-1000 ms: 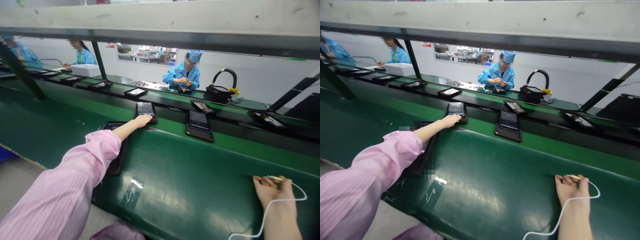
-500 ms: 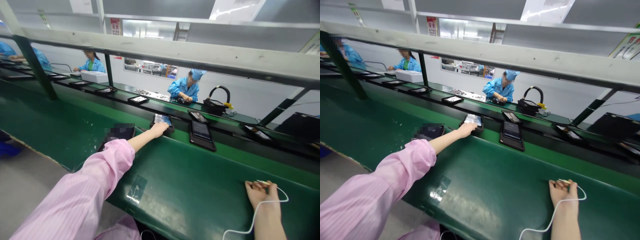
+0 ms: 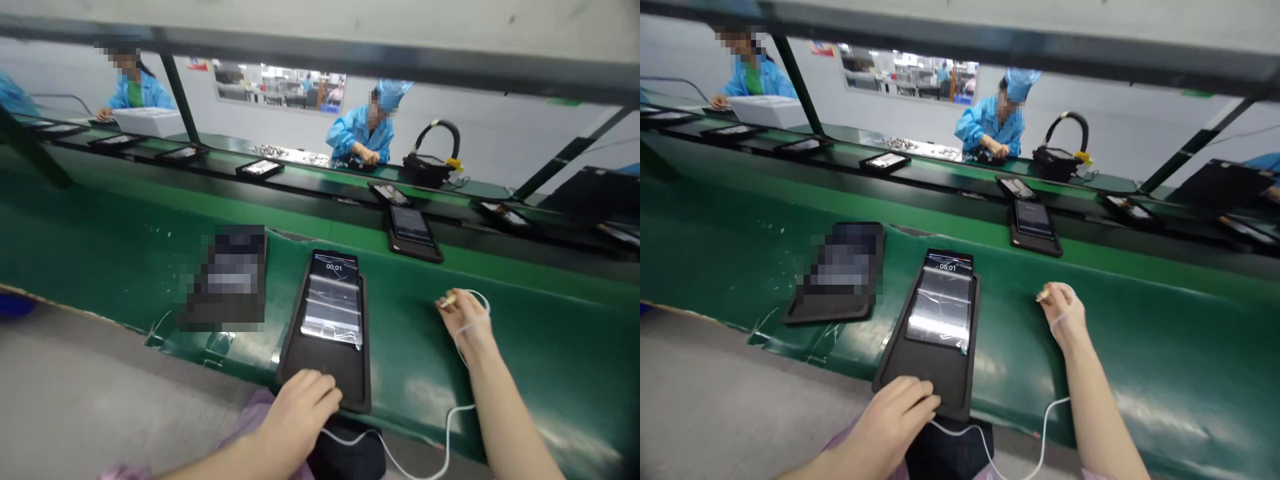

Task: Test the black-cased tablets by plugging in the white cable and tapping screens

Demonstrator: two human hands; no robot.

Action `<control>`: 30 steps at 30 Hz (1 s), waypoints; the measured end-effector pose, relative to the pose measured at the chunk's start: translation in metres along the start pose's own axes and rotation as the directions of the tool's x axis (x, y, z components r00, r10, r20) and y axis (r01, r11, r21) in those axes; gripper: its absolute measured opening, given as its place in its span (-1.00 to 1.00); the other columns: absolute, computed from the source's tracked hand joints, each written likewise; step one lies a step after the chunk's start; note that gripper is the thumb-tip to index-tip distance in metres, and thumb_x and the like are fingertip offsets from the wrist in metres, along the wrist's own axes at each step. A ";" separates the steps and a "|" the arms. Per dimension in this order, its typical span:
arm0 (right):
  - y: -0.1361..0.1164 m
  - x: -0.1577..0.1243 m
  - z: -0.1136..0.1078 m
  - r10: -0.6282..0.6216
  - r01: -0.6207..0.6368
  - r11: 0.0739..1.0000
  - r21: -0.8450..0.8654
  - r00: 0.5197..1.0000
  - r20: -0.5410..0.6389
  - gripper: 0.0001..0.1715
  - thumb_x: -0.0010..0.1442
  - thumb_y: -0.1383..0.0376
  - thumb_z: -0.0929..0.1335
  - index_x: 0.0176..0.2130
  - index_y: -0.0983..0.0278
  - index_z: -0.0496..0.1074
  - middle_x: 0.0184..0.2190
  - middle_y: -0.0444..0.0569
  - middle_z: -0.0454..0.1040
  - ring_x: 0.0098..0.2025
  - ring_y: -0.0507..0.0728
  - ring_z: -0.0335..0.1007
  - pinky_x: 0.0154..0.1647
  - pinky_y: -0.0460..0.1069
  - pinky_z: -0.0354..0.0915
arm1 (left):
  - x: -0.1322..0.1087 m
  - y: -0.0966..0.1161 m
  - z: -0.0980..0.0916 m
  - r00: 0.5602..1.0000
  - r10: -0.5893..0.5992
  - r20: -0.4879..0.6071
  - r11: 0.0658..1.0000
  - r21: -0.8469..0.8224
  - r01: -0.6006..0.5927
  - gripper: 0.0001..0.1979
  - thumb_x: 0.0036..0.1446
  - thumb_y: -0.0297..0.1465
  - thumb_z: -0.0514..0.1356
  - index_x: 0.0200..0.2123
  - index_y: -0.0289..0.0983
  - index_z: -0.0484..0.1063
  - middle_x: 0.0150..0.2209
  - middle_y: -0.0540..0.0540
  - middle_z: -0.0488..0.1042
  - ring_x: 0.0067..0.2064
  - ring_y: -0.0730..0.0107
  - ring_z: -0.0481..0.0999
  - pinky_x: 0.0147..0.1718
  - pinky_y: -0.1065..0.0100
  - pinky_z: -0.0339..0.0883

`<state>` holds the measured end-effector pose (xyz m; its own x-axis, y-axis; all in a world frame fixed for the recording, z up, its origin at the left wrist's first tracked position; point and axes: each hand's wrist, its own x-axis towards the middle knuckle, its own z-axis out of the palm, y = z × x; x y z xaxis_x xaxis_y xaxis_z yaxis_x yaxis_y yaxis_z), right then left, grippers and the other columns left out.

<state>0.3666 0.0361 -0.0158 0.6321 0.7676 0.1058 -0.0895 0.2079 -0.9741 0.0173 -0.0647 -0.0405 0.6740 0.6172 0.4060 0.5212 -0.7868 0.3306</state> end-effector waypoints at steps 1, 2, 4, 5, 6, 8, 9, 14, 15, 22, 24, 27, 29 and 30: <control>0.006 -0.008 0.010 0.036 -0.036 0.999 -0.005 0.998 0.049 -0.44 -0.40 0.02 0.62 -0.54 0.24 0.36 -0.59 -0.17 0.36 -0.58 0.02 0.31 -0.52 -0.02 0.33 | -0.012 0.010 -0.001 0.998 -0.003 -0.057 0.999 -0.048 0.000 -0.81 0.25 -0.57 0.05 -0.19 -0.30 0.43 -0.26 -0.11 0.51 -0.33 0.30 0.45 -0.35 0.32 0.37; 0.011 -0.015 0.020 0.075 -0.075 0.997 -0.008 0.993 0.088 -0.41 -0.45 0.01 0.63 -0.54 0.24 0.37 -0.57 -0.16 0.38 -0.57 0.02 0.32 -0.50 -0.02 0.35 | -0.022 0.019 -0.004 0.995 -0.010 -0.098 0.997 -0.084 0.002 -0.80 0.27 -0.56 0.02 -0.19 -0.30 0.43 -0.29 -0.11 0.51 -0.37 0.31 0.44 -0.39 0.32 0.36; 0.019 -0.026 0.044 0.138 -0.137 0.990 -0.018 0.979 0.153 -0.38 -0.49 -0.02 0.64 -0.53 0.25 0.40 -0.56 -0.16 0.40 -0.55 0.01 0.35 -0.45 -0.04 0.39 | -0.035 0.030 -0.009 0.993 -0.019 -0.117 0.994 -0.111 0.005 -0.79 0.30 -0.51 0.00 -0.22 -0.30 0.44 -0.36 -0.08 0.51 -0.44 0.33 0.42 -0.48 0.33 0.31; 0.021 -0.029 0.056 0.162 -0.160 0.987 -0.026 0.969 0.189 -0.38 -0.47 -0.03 0.64 -0.53 0.25 0.41 -0.56 -0.16 0.41 -0.54 0.01 0.36 -0.42 -0.05 0.41 | -0.037 0.034 -0.012 0.992 -0.007 -0.122 0.993 -0.121 -0.008 -0.78 0.31 -0.49 0.00 -0.28 -0.28 0.44 -0.41 -0.05 0.49 -0.48 0.36 0.39 -0.53 0.34 0.27; 0.022 -0.031 0.070 0.188 -0.184 0.982 -0.041 0.954 0.234 -0.39 -0.45 -0.04 0.64 -0.54 0.25 0.41 -0.57 -0.17 0.41 -0.52 0.01 0.39 -0.39 -0.07 0.42 | -0.039 0.036 -0.016 0.991 0.017 -0.130 0.990 -0.139 -0.035 -0.76 0.32 -0.47 0.00 -0.34 -0.27 0.42 -0.46 -0.02 0.47 -0.52 0.39 0.36 -0.57 0.35 0.24; 0.023 -0.033 0.097 0.242 -0.225 0.970 -0.090 0.911 0.335 -0.40 -0.37 -0.06 0.63 -0.55 0.24 0.38 -0.59 -0.18 0.41 -0.51 0.02 0.43 -0.37 -0.08 0.44 | -0.036 0.037 -0.023 0.990 0.043 -0.131 0.977 -0.200 -0.069 -0.74 0.33 -0.45 0.00 -0.41 -0.25 0.38 -0.52 0.03 0.43 -0.54 0.43 0.34 -0.53 0.36 0.26; 0.022 -0.033 0.110 0.274 -0.249 0.962 -0.117 0.893 0.358 -0.41 -0.32 -0.05 0.63 -0.56 0.24 0.36 -0.60 -0.17 0.41 -0.51 0.03 0.46 -0.37 -0.09 0.44 | -0.033 0.035 -0.026 0.993 0.025 -0.117 0.973 -0.223 -0.051 -0.76 0.33 -0.44 0.00 -0.39 -0.24 0.38 -0.49 0.03 0.44 -0.50 0.43 0.39 -0.43 0.34 0.33; 0.019 -0.032 0.157 0.404 -0.334 0.912 -0.238 0.834 0.376 -0.49 -0.06 0.05 0.58 -0.57 0.26 0.30 -0.64 -0.16 0.40 -0.50 0.08 0.54 -0.48 -0.15 0.42 | -0.014 0.011 -0.027 0.937 -0.330 -0.117 0.942 0.021 0.335 -0.34 0.11 -0.27 0.26 0.22 -0.33 0.13 0.15 -0.44 0.33 0.18 -0.21 0.34 0.09 -0.28 0.20; 0.019 -0.032 0.161 0.420 -0.341 0.904 -0.257 0.817 0.395 -0.50 -0.03 0.07 0.57 -0.57 0.26 0.29 -0.65 -0.15 0.40 -0.49 0.09 0.54 -0.49 -0.16 0.42 | -0.012 0.006 -0.024 0.917 -0.383 -0.109 0.919 0.053 0.390 -0.11 0.03 -0.21 0.33 0.31 -0.35 -0.05 0.23 -0.51 0.22 0.25 -0.31 0.24 0.09 -0.33 0.18; 0.020 -0.034 0.166 0.455 -0.350 0.887 -0.302 0.772 0.444 -0.61 0.05 0.27 0.55 -0.57 0.28 0.32 -0.61 -0.09 0.47 -0.51 0.07 0.54 -0.52 -0.20 0.40 | -0.012 -0.007 -0.013 0.887 -0.454 0.090 0.890 0.007 0.455 0.27 -0.02 -0.09 0.39 0.37 -0.17 -0.58 0.36 -0.44 0.01 0.35 -0.25 0.05 0.19 -0.32 0.12; 0.020 -0.032 0.166 0.462 -0.353 0.883 -0.309 0.766 0.447 -0.61 0.06 0.29 0.54 -0.58 0.29 0.32 -0.62 -0.11 0.46 -0.51 0.06 0.55 -0.49 -0.20 0.41 | -0.013 -0.006 -0.014 0.886 -0.452 0.098 0.891 0.017 0.453 0.28 -0.04 -0.09 0.41 0.37 -0.17 -0.55 0.36 -0.45 0.01 0.34 -0.27 0.06 0.17 -0.34 0.14; 0.019 -0.029 0.166 0.470 -0.361 0.880 -0.308 0.753 0.461 -0.61 0.07 0.31 0.54 -0.58 0.30 0.32 -0.62 -0.14 0.44 -0.53 0.03 0.53 -0.46 -0.19 0.42 | -0.012 -0.007 -0.016 0.890 -0.446 0.097 0.895 0.025 0.445 0.23 -0.07 -0.10 0.43 0.37 -0.19 -0.41 0.35 -0.47 0.02 0.33 -0.28 0.11 0.16 -0.35 0.15; 0.019 -0.027 0.165 0.478 -0.369 0.876 -0.309 0.745 0.465 -0.62 0.07 0.31 0.54 -0.58 0.31 0.33 -0.63 -0.14 0.43 -0.55 0.02 0.51 -0.49 -0.20 0.40 | -0.011 -0.008 -0.017 0.891 -0.442 0.102 0.897 0.022 0.442 0.16 -0.08 -0.11 0.44 0.36 -0.22 -0.28 0.35 -0.48 0.04 0.32 -0.27 0.14 0.17 -0.33 0.15; 0.018 -0.026 0.164 0.484 -0.376 0.874 -0.309 0.742 0.464 -0.62 0.07 0.31 0.54 -0.57 0.31 0.33 -0.64 -0.14 0.42 -0.56 0.01 0.50 -0.51 -0.21 0.39 | -0.011 -0.009 -0.018 0.892 -0.440 0.105 0.898 0.019 0.440 0.12 -0.08 -0.12 0.44 0.34 -0.22 -0.22 0.34 -0.48 0.05 0.32 -0.27 0.15 0.18 -0.33 0.15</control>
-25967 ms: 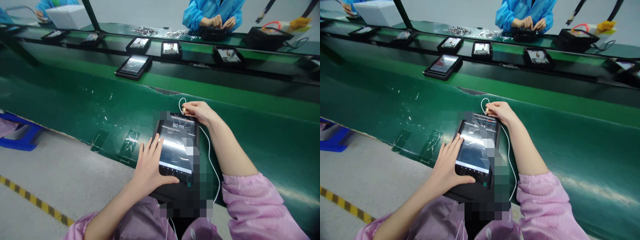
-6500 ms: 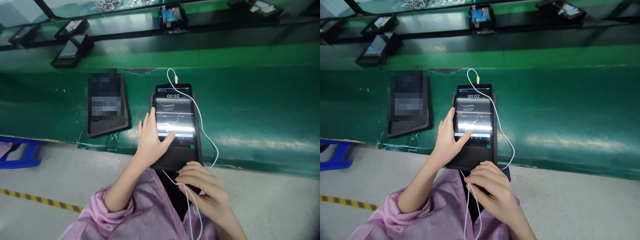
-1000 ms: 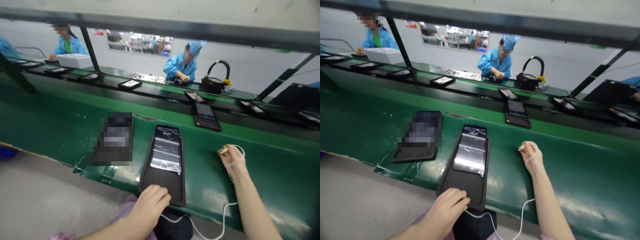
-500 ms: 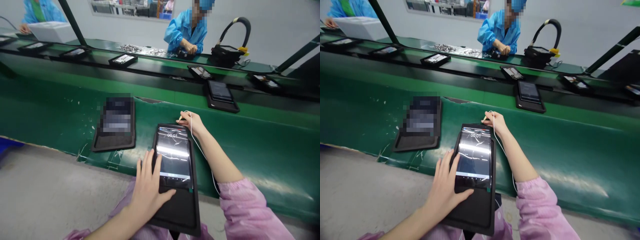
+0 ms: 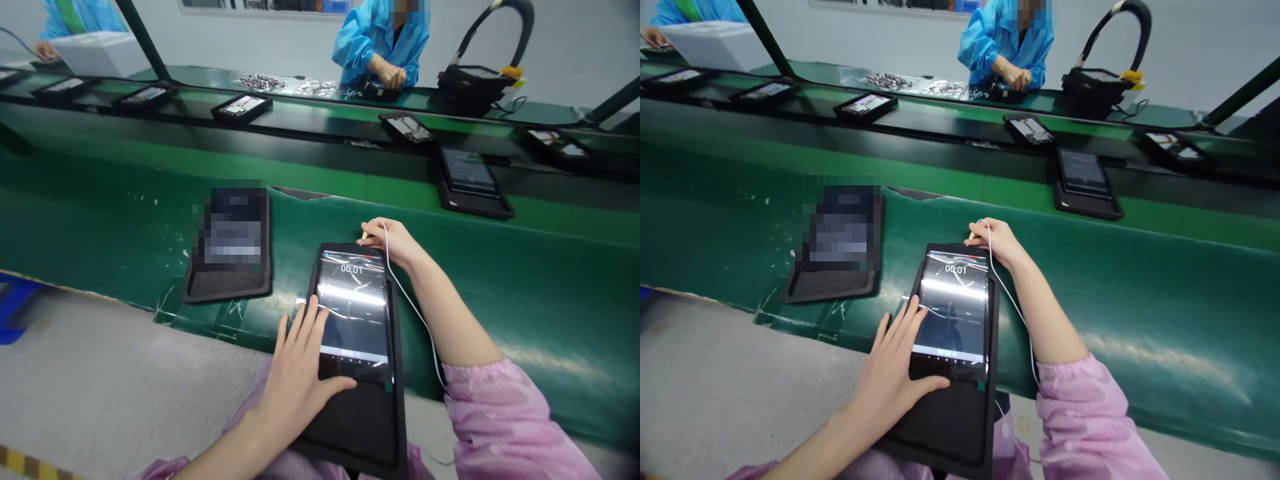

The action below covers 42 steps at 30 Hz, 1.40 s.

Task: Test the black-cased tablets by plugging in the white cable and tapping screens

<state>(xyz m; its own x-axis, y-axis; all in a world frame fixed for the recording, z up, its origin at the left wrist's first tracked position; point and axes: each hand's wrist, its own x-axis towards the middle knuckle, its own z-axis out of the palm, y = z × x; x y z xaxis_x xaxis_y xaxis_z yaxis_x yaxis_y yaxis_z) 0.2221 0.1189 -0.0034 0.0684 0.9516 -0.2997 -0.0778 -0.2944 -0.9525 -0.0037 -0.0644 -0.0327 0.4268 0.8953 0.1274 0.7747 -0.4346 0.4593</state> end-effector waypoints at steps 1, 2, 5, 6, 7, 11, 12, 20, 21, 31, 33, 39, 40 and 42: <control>0.000 0.000 -0.001 0.006 -0.006 1.000 0.005 1.000 0.002 -0.61 0.06 0.31 0.55 -0.57 0.31 0.33 -0.65 -0.15 0.41 -0.57 0.01 0.50 -0.53 -0.22 0.39 | 0.000 0.000 0.000 1.000 0.001 0.003 1.000 -0.004 -0.001 0.10 -0.09 -0.12 0.45 0.33 -0.23 -0.17 0.34 -0.47 0.05 0.32 -0.26 0.15 0.18 -0.32 0.14; -0.001 0.000 -0.001 0.011 -0.011 1.000 0.012 1.000 0.002 -0.61 0.06 0.32 0.55 -0.58 0.31 0.32 -0.65 -0.16 0.40 -0.58 0.00 0.49 -0.54 -0.22 0.38 | 0.000 0.000 0.000 1.000 0.000 0.003 1.000 -0.008 0.000 0.07 -0.09 -0.13 0.45 0.32 -0.22 -0.14 0.35 -0.46 0.05 0.32 -0.25 0.15 0.19 -0.31 0.14; -0.001 -0.001 -0.001 0.012 -0.012 0.999 0.032 1.000 0.001 -0.60 0.05 0.33 0.55 -0.58 0.31 0.31 -0.65 -0.17 0.40 -0.57 0.00 0.50 -0.52 -0.21 0.40 | 0.000 0.000 0.000 1.000 -0.006 0.001 1.000 -0.025 0.006 0.01 -0.05 -0.14 0.43 0.31 -0.20 -0.10 0.36 -0.42 0.04 0.33 -0.23 0.13 0.20 -0.29 0.14; -0.001 -0.001 -0.001 0.008 -0.008 0.999 0.032 1.000 0.001 -0.60 0.05 0.32 0.55 -0.58 0.31 0.31 -0.64 -0.17 0.40 -0.56 0.01 0.50 -0.52 -0.21 0.40 | 0.000 0.000 0.000 1.000 -0.009 0.001 1.000 -0.030 0.009 0.00 -0.04 -0.15 0.42 0.32 -0.18 -0.10 0.36 -0.40 0.03 0.33 -0.22 0.13 0.20 -0.28 0.14; -0.001 -0.001 -0.001 0.005 -0.005 1.000 0.030 1.000 0.002 -0.60 0.05 0.31 0.55 -0.58 0.31 0.31 -0.64 -0.17 0.40 -0.55 0.01 0.50 -0.52 -0.20 0.40 | 0.000 0.000 0.001 1.000 -0.011 0.001 0.999 -0.032 0.011 -0.01 -0.02 -0.15 0.41 0.32 -0.17 -0.10 0.37 -0.39 0.03 0.34 -0.21 0.12 0.20 -0.27 0.14; 0.000 0.001 -0.002 0.001 -0.001 1.000 -0.005 1.000 0.016 -0.59 0.05 0.30 0.56 -0.56 0.30 0.30 -0.64 -0.17 0.39 -0.55 0.02 0.50 -0.52 -0.19 0.40 | -0.001 0.000 0.001 1.000 -0.011 0.006 1.000 -0.026 0.011 -0.02 0.02 -0.14 0.38 0.34 -0.17 -0.14 0.38 -0.38 0.00 0.34 -0.20 0.11 0.21 -0.28 0.12; 0.000 0.001 -0.002 0.001 0.000 1.000 -0.017 1.000 0.026 -0.58 0.04 0.29 0.56 -0.56 0.30 0.29 -0.64 -0.17 0.39 -0.56 0.02 0.50 -0.52 -0.19 0.40 | -0.001 0.000 0.001 1.000 -0.010 0.008 1.000 -0.023 0.010 -0.02 0.03 -0.13 0.38 0.34 -0.18 -0.15 0.38 -0.39 0.00 0.34 -0.20 0.11 0.20 -0.28 0.12; 0.000 0.002 -0.004 -0.010 0.012 0.999 -0.042 0.999 0.035 -0.58 0.07 0.30 0.55 -0.55 0.29 0.27 -0.64 -0.17 0.40 -0.55 0.01 0.50 -0.50 -0.19 0.40 | -0.001 -0.001 0.001 1.000 -0.010 0.015 1.000 -0.022 0.011 -0.01 0.02 -0.12 0.37 0.34 -0.19 -0.16 0.37 -0.40 0.00 0.33 -0.22 0.12 0.20 -0.30 0.11; 0.000 0.001 -0.004 -0.004 0.005 0.999 -0.037 1.000 0.026 -0.58 0.08 0.31 0.54 -0.55 0.29 0.27 -0.64 -0.17 0.40 -0.56 0.01 0.49 -0.51 -0.20 0.39 | -0.001 -0.001 0.001 1.000 -0.008 0.016 1.000 -0.023 0.009 -0.01 0.02 -0.12 0.38 0.34 -0.20 -0.16 0.37 -0.41 0.01 0.33 -0.23 0.12 0.20 -0.30 0.11; 0.000 -0.001 0.005 -0.006 0.005 1.000 -0.022 1.000 -0.015 -0.62 0.13 0.34 0.51 -0.54 0.29 0.28 -0.64 -0.18 0.40 -0.55 0.01 0.49 -0.52 -0.20 0.37 | -0.001 -0.002 0.002 0.999 -0.027 0.020 0.999 -0.039 0.027 -0.01 0.02 -0.12 0.37 0.33 -0.17 -0.16 0.38 -0.39 0.00 0.35 -0.20 0.10 0.22 -0.28 0.09; -0.001 -0.002 0.006 -0.019 0.019 0.999 -0.037 1.000 -0.005 -0.61 0.11 0.33 0.52 -0.54 0.29 0.27 -0.64 -0.17 0.40 -0.55 0.00 0.49 -0.52 -0.20 0.36 | -0.001 -0.001 0.002 1.000 -0.018 0.020 0.999 -0.033 0.018 0.00 0.01 -0.12 0.38 0.33 -0.21 -0.15 0.37 -0.42 0.01 0.34 -0.22 0.11 0.20 -0.29 0.10; -0.004 -0.003 0.007 -0.031 0.037 0.996 -0.087 0.998 0.062 -0.58 -0.01 0.28 0.57 -0.59 0.30 0.30 -0.65 -0.17 0.40 -0.55 -0.01 0.46 -0.54 -0.20 0.31 | -0.001 0.001 0.001 0.999 -0.031 0.021 0.999 -0.014 0.031 -0.01 0.01 -0.15 0.39 0.32 -0.23 -0.15 0.36 -0.43 0.02 0.34 -0.22 0.12 0.20 -0.32 0.10; -0.004 -0.003 0.007 -0.020 0.026 0.995 -0.094 0.998 0.068 -0.58 -0.02 0.28 0.57 -0.60 0.30 0.31 -0.65 -0.16 0.40 -0.55 -0.01 0.45 -0.55 -0.20 0.30 | -0.001 0.001 0.000 0.999 -0.031 0.022 0.999 -0.017 0.032 -0.01 0.01 -0.15 0.39 0.33 -0.22 -0.15 0.36 -0.43 0.02 0.34 -0.22 0.11 0.20 -0.32 0.10; -0.004 -0.003 0.006 -0.003 0.014 0.993 -0.120 0.996 0.091 -0.59 -0.02 0.27 0.56 -0.64 0.31 0.34 -0.66 -0.15 0.39 -0.59 -0.04 0.37 -0.57 -0.19 0.25 | -0.001 0.002 0.000 0.999 -0.029 0.020 0.999 -0.024 0.030 0.01 0.02 -0.14 0.38 0.34 -0.21 -0.18 0.37 -0.42 0.01 0.34 -0.22 0.10 0.20 -0.31 0.11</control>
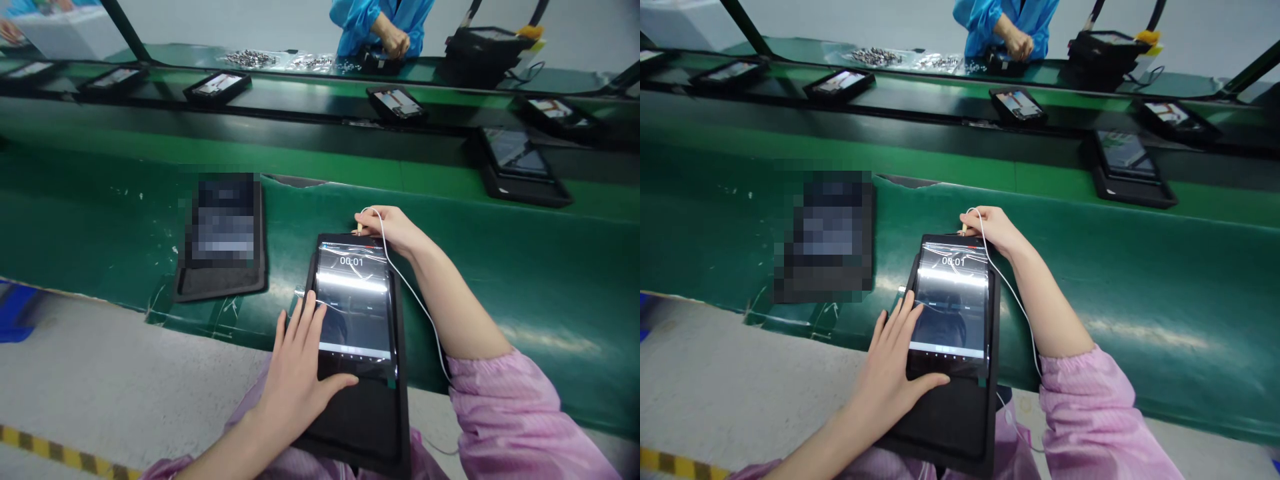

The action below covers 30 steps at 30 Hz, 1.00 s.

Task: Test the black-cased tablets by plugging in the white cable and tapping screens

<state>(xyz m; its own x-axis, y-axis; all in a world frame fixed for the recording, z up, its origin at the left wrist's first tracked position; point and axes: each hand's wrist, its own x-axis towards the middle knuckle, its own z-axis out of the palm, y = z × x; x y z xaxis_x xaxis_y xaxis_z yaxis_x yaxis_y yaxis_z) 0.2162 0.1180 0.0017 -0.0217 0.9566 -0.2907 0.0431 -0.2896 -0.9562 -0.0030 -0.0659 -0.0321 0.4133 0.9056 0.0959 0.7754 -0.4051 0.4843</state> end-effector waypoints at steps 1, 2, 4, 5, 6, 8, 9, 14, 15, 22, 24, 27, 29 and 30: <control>0.000 0.000 0.000 0.003 -0.003 1.000 -0.015 1.000 0.015 -0.60 -0.01 0.27 0.55 -0.65 0.32 0.35 -0.67 -0.15 0.38 -0.62 -0.06 0.31 -0.59 -0.18 0.22 | 0.000 0.000 0.000 1.000 0.001 -0.002 1.000 -0.003 -0.001 0.03 0.03 -0.14 0.38 0.35 -0.21 -0.21 0.37 -0.43 0.01 0.35 -0.22 0.09 0.20 -0.31 0.11; 0.000 0.000 -0.001 0.007 -0.006 1.000 -0.028 1.000 0.026 -0.60 0.00 0.27 0.54 -0.66 0.33 0.36 -0.68 -0.15 0.36 -0.64 -0.07 0.25 -0.60 -0.18 0.18 | 0.000 0.000 0.000 1.000 0.001 -0.002 1.000 -0.006 -0.001 0.05 0.03 -0.14 0.38 0.36 -0.20 -0.25 0.37 -0.43 0.01 0.35 -0.22 0.08 0.20 -0.31 0.11; 0.001 -0.001 0.000 0.028 -0.027 0.999 -0.040 0.999 0.029 -0.61 0.02 0.28 0.53 -0.67 0.34 0.37 -0.71 -0.15 0.33 -0.66 -0.08 0.17 -0.62 -0.17 0.13 | -0.001 0.001 -0.001 1.000 -0.003 0.001 1.000 -0.013 0.003 0.09 0.05 -0.14 0.37 0.38 -0.18 -0.34 0.37 -0.43 0.00 0.35 -0.22 0.07 0.20 -0.31 0.11; 0.001 -0.003 0.001 0.045 -0.044 0.998 -0.035 0.999 0.017 -0.61 0.03 0.29 0.52 -0.66 0.34 0.37 -0.72 -0.16 0.32 -0.66 -0.08 0.15 -0.62 -0.16 0.12 | -0.001 0.001 -0.001 1.000 -0.009 0.004 1.000 -0.018 0.009 0.12 0.05 -0.15 0.37 0.39 -0.17 -0.39 0.37 -0.43 -0.01 0.35 -0.21 0.06 0.20 -0.31 0.11; 0.000 -0.004 0.002 0.061 -0.061 0.998 -0.025 0.998 0.000 -0.62 0.03 0.30 0.52 -0.66 0.33 0.37 -0.73 -0.17 0.30 -0.67 -0.08 0.14 -0.61 -0.15 0.13 | -0.001 0.001 -0.002 1.000 -0.018 0.010 1.000 -0.023 0.018 0.14 0.06 -0.15 0.36 0.39 -0.17 -0.45 0.37 -0.42 -0.01 0.36 -0.21 0.05 0.20 -0.31 0.11; 0.000 -0.008 0.006 0.079 -0.079 0.997 0.004 0.996 -0.051 -0.63 0.05 0.34 0.50 -0.66 0.32 0.36 -0.74 -0.19 0.28 -0.68 -0.07 0.14 -0.60 -0.14 0.16 | -0.001 0.003 -0.003 0.999 -0.035 0.025 0.999 -0.029 0.036 0.20 0.06 -0.18 0.37 0.38 -0.18 -0.55 0.37 -0.43 -0.02 0.36 -0.21 0.04 0.20 -0.32 0.10; -0.001 -0.009 0.008 0.082 -0.081 0.997 0.020 0.993 -0.081 -0.63 0.05 0.36 0.50 -0.66 0.32 0.36 -0.74 -0.20 0.28 -0.67 -0.07 0.16 -0.59 -0.14 0.19 | -0.001 0.003 -0.003 0.999 -0.042 0.034 0.999 -0.030 0.043 0.23 0.05 -0.20 0.38 0.37 -0.19 -0.59 0.37 -0.44 -0.03 0.36 -0.22 0.04 0.20 -0.33 0.09; -0.003 -0.015 0.018 0.111 -0.100 0.993 0.067 0.977 -0.183 -0.65 0.09 0.47 0.44 -0.64 0.31 0.34 -0.68 -0.13 0.38 -0.56 0.01 0.38 -0.56 -0.15 0.26 | 0.000 0.007 -0.005 0.996 -0.059 0.068 0.997 -0.049 0.062 0.28 0.04 -0.25 0.39 0.35 -0.22 -0.68 0.38 -0.46 -0.09 0.36 -0.24 0.00 0.21 -0.37 0.02; -0.003 -0.015 0.019 0.113 -0.102 0.992 0.069 0.976 -0.188 -0.65 0.10 0.48 0.43 -0.64 0.31 0.34 -0.67 -0.12 0.38 -0.54 0.02 0.40 -0.57 -0.15 0.26 | 0.001 0.007 -0.005 0.995 -0.065 0.071 0.996 -0.056 0.069 0.29 0.03 -0.25 0.39 0.35 -0.21 -0.70 0.38 -0.46 -0.10 0.37 -0.25 -0.01 0.21 -0.38 0.01; -0.004 -0.021 0.021 0.107 -0.095 0.994 0.062 0.966 -0.234 -0.68 0.10 0.50 0.44 -0.60 0.31 0.34 -0.66 -0.16 0.38 -0.61 -0.02 0.32 -0.54 -0.12 0.31 | 0.003 0.009 -0.006 0.994 -0.078 0.077 0.995 -0.052 0.082 0.35 0.01 -0.24 0.41 0.32 -0.17 -0.77 0.39 -0.48 -0.12 0.38 -0.29 -0.10 0.20 -0.43 -0.05; -0.005 -0.021 0.022 0.101 -0.095 0.995 0.038 0.964 -0.247 -0.66 0.12 0.50 0.43 -0.60 0.31 0.34 -0.66 -0.16 0.37 -0.64 -0.04 0.27 -0.51 -0.11 0.32 | 0.003 0.008 -0.006 0.995 -0.071 0.074 0.996 -0.051 0.074 0.35 0.01 -0.22 0.41 0.31 -0.17 -0.79 0.38 -0.48 -0.11 0.38 -0.29 -0.09 0.20 -0.42 -0.05; -0.002 -0.018 0.020 0.071 -0.083 0.996 -0.036 0.966 -0.250 -0.64 0.14 0.46 0.42 -0.63 0.31 0.33 -0.67 -0.16 0.35 -0.64 -0.02 0.24 -0.51 -0.08 0.30 | 0.004 0.006 -0.005 0.997 -0.055 0.046 0.998 -0.041 0.056 0.35 0.01 -0.17 0.41 0.32 -0.18 -0.77 0.37 -0.49 -0.05 0.36 -0.29 -0.02 0.20 -0.39 -0.01; 0.002 -0.019 0.013 0.026 -0.054 0.994 -0.091 0.961 -0.277 -0.69 0.15 0.43 0.42 -0.59 0.31 0.37 -0.62 -0.12 0.39 -0.57 0.02 0.31 -0.46 -0.06 0.32 | 0.003 0.004 -0.003 1.000 -0.029 -0.003 0.999 -0.022 0.029 0.31 0.02 -0.11 0.38 0.34 -0.20 -0.72 0.36 -0.49 0.00 0.35 -0.26 0.04 0.21 -0.34 0.01; 0.004 -0.024 0.007 -0.024 -0.014 0.993 -0.115 0.947 -0.321 -0.77 0.16 0.42 0.41 -0.52 0.32 0.41 -0.55 -0.08 0.45 -0.49 0.05 0.37 -0.41 -0.05 0.34 | 0.003 0.003 -0.003 0.999 -0.014 -0.032 1.000 -0.008 0.014 0.29 0.04 -0.09 0.37 0.35 -0.21 -0.68 0.35 -0.48 0.02 0.35 -0.23 0.07 0.22 -0.32 0.02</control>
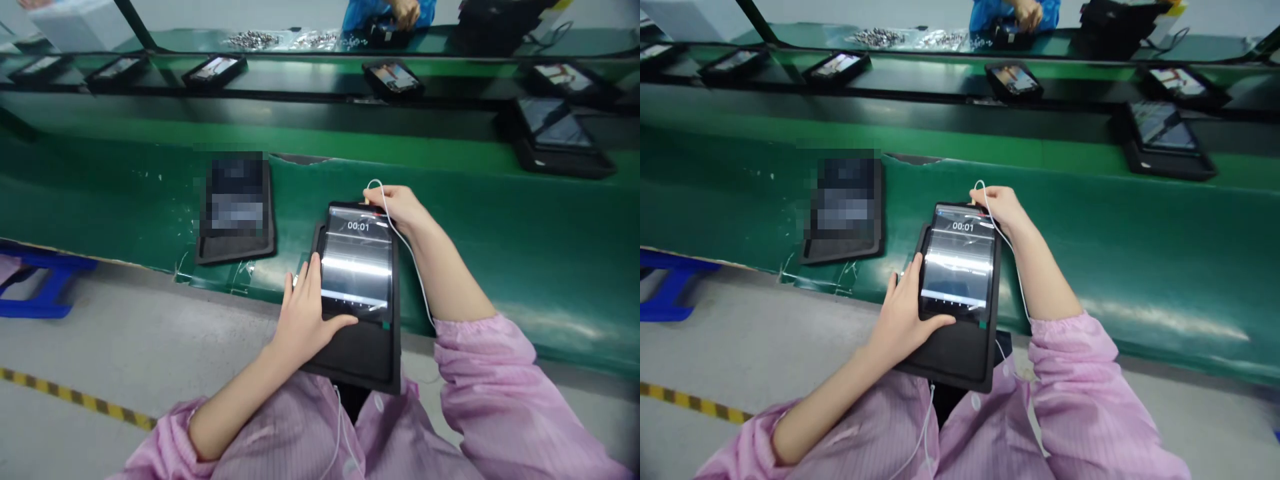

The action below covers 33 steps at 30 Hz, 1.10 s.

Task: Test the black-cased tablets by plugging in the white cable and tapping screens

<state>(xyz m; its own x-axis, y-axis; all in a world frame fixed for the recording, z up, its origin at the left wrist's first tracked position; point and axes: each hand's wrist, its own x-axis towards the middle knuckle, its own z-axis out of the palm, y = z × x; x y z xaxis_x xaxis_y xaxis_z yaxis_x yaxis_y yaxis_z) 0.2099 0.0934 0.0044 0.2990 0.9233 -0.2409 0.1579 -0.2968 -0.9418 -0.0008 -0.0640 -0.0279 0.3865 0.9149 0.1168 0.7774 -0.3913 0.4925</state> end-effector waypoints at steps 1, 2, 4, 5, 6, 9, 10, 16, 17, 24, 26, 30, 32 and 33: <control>0.004 -0.007 -0.010 -0.067 0.067 0.998 -0.004 0.995 -0.077 -0.87 0.17 0.43 0.40 -0.44 0.32 0.45 -0.45 -0.04 0.50 -0.38 0.08 0.42 -0.33 -0.03 0.36 | 0.000 -0.001 0.000 1.000 0.011 -0.025 1.000 0.015 -0.011 0.26 0.05 -0.06 0.35 0.36 -0.22 -0.64 0.35 -0.48 0.03 0.35 -0.21 0.08 0.23 -0.29 0.01; 0.008 -0.018 -0.022 -0.149 0.151 0.989 -0.003 0.975 -0.162 -0.95 0.17 0.44 0.39 -0.35 0.31 0.47 -0.33 -0.01 0.53 -0.27 0.10 0.45 -0.26 -0.01 0.37 | 0.000 -0.001 0.000 0.999 0.018 -0.041 0.999 0.028 -0.017 0.23 0.05 -0.05 0.34 0.37 -0.23 -0.59 0.35 -0.47 0.03 0.35 -0.20 0.09 0.24 -0.27 0.00; 0.016 -0.054 -0.050 -0.318 0.326 0.945 -0.015 0.911 -0.262 -0.86 0.18 0.42 0.38 -0.22 0.24 0.48 -0.14 -0.01 0.52 -0.11 0.12 0.44 -0.15 0.02 0.38 | 0.000 -0.001 -0.001 0.999 0.011 -0.038 0.999 0.042 -0.009 0.18 0.06 -0.04 0.33 0.38 -0.25 -0.50 0.36 -0.45 0.02 0.35 -0.17 0.09 0.26 -0.25 -0.03; 0.021 -0.078 -0.065 -0.370 0.380 0.925 0.005 0.904 -0.212 -0.87 0.20 0.38 0.37 -0.23 0.18 0.49 -0.16 -0.05 0.52 -0.13 0.11 0.45 -0.16 0.02 0.39 | 0.001 -0.001 -0.002 1.000 -0.001 -0.021 0.999 0.040 0.002 0.16 0.06 -0.03 0.33 0.38 -0.25 -0.46 0.37 -0.43 0.01 0.36 -0.16 0.09 0.26 -0.24 -0.05; 0.026 -0.104 -0.078 -0.403 0.404 0.915 0.002 0.912 -0.078 -0.89 0.24 0.32 0.36 -0.25 0.10 0.50 -0.22 -0.10 0.52 -0.18 0.10 0.46 -0.18 0.01 0.41 | 0.003 -0.001 -0.003 1.000 -0.013 0.002 0.999 0.034 0.013 0.15 0.06 -0.03 0.32 0.39 -0.25 -0.44 0.37 -0.42 0.00 0.36 -0.14 0.07 0.27 -0.25 -0.08; 0.043 -0.183 -0.096 -0.385 0.476 0.879 -0.023 0.738 0.555 -0.90 0.25 0.26 0.39 -0.30 0.06 0.55 -0.41 -0.16 0.53 -0.41 0.05 0.46 -0.43 -0.08 0.40 | 0.009 -0.002 -0.006 0.997 -0.038 0.065 0.999 0.005 0.038 0.10 0.09 0.00 0.28 0.39 -0.24 -0.41 0.39 -0.39 -0.06 0.38 -0.12 0.00 0.27 -0.28 -0.19; 0.051 -0.205 -0.094 -0.307 0.456 0.890 -0.031 0.648 0.697 -0.87 0.28 0.25 0.37 -0.22 0.09 0.57 -0.38 -0.14 0.55 -0.41 0.05 0.48 -0.43 -0.08 0.40 | 0.011 -0.002 -0.007 0.996 -0.037 0.081 0.999 -0.007 0.038 0.09 0.10 0.02 0.25 0.39 -0.24 -0.40 0.40 -0.38 -0.08 0.39 -0.13 -0.03 0.27 -0.30 -0.21; 0.108 -0.270 -0.026 -0.100 0.460 0.838 -0.295 0.660 0.744 -0.52 0.34 0.33 0.30 0.22 0.15 0.32 -0.27 -0.03 0.52 -0.38 0.10 0.50 -0.38 -0.03 0.41 | 0.015 -0.008 -0.006 0.996 0.010 0.089 0.998 -0.069 -0.004 0.06 0.09 0.14 0.17 0.39 -0.24 -0.32 0.41 -0.39 -0.13 0.40 -0.17 -0.09 0.25 -0.34 -0.29; 0.117 -0.272 -0.013 -0.117 0.491 0.808 -0.325 0.675 0.728 -0.51 0.33 0.36 0.30 0.23 0.16 0.31 -0.25 -0.01 0.52 -0.35 0.13 0.51 -0.35 -0.01 0.43 | 0.014 -0.009 -0.006 0.996 0.018 0.082 0.997 -0.076 -0.012 0.04 0.09 0.15 0.16 0.39 -0.22 -0.31 0.41 -0.38 -0.13 0.40 -0.17 -0.09 0.25 -0.35 -0.29; 0.141 -0.265 0.013 -0.268 0.595 0.758 -0.267 0.657 0.705 -0.72 0.38 0.38 0.23 -0.11 0.33 0.52 -0.27 0.07 0.54 -0.28 0.16 0.54 -0.28 0.00 0.46 | 0.010 -0.013 -0.010 0.997 0.059 0.055 0.995 -0.080 -0.054 -0.19 0.20 0.06 0.12 0.35 -0.16 -0.11 0.40 -0.34 -0.07 0.40 -0.11 -0.07 0.26 -0.30 -0.21; 0.131 -0.268 0.002 -0.330 0.595 0.768 -0.236 0.684 0.651 -0.66 0.42 0.31 0.18 -0.07 0.31 0.50 -0.20 0.10 0.54 -0.21 0.16 0.54 -0.20 0.01 0.47 | 0.010 -0.014 -0.010 0.997 0.072 0.040 0.995 -0.070 -0.069 -0.25 0.22 0.00 0.12 0.34 -0.18 -0.05 0.40 -0.34 -0.05 0.40 -0.09 -0.04 0.26 -0.27 -0.17; 0.094 -0.277 -0.024 -0.428 0.593 0.798 -0.110 0.685 0.590 -0.68 0.43 0.22 0.19 -0.07 0.24 0.48 -0.17 0.06 0.54 -0.14 0.13 0.51 -0.13 0.00 0.46 | 0.011 -0.014 -0.009 0.991 0.128 0.024 0.990 -0.057 -0.126 -0.30 0.21 -0.06 0.18 0.29 -0.24 0.09 0.38 -0.37 0.00 0.39 -0.15 -0.04 0.26 -0.18 -0.04; 0.079 -0.281 -0.031 -0.495 0.599 0.801 0.006 0.657 0.568 -0.72 0.41 0.21 0.22 -0.07 0.21 0.47 -0.18 0.05 0.54 -0.11 0.14 0.50 -0.10 0.01 0.46 | 0.010 -0.013 -0.009 0.986 0.167 0.010 0.984 -0.056 -0.167 -0.33 0.21 -0.09 0.20 0.28 -0.24 0.13 0.39 -0.38 -0.05 0.39 -0.18 -0.04 0.25 -0.16 0.01; 0.074 -0.282 -0.032 -0.525 0.595 0.801 0.060 0.652 0.548 -0.73 0.40 0.20 0.24 -0.06 0.20 0.47 -0.19 0.04 0.55 -0.10 0.14 0.50 -0.07 0.03 0.45 | 0.009 -0.013 -0.009 0.982 0.186 0.005 0.981 -0.056 -0.186 -0.36 0.22 -0.11 0.19 0.28 -0.23 0.14 0.40 -0.38 -0.08 0.39 -0.19 -0.06 0.24 -0.17 0.02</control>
<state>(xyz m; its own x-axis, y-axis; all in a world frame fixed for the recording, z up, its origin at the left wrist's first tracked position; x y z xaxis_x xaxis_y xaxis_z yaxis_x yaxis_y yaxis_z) 0.1675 -0.1971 0.0103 -0.4033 0.8909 0.2090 0.2481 0.3263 -0.9121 -0.0123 -0.0500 -0.0252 0.5271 0.8254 0.2024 0.6630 -0.5484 0.5096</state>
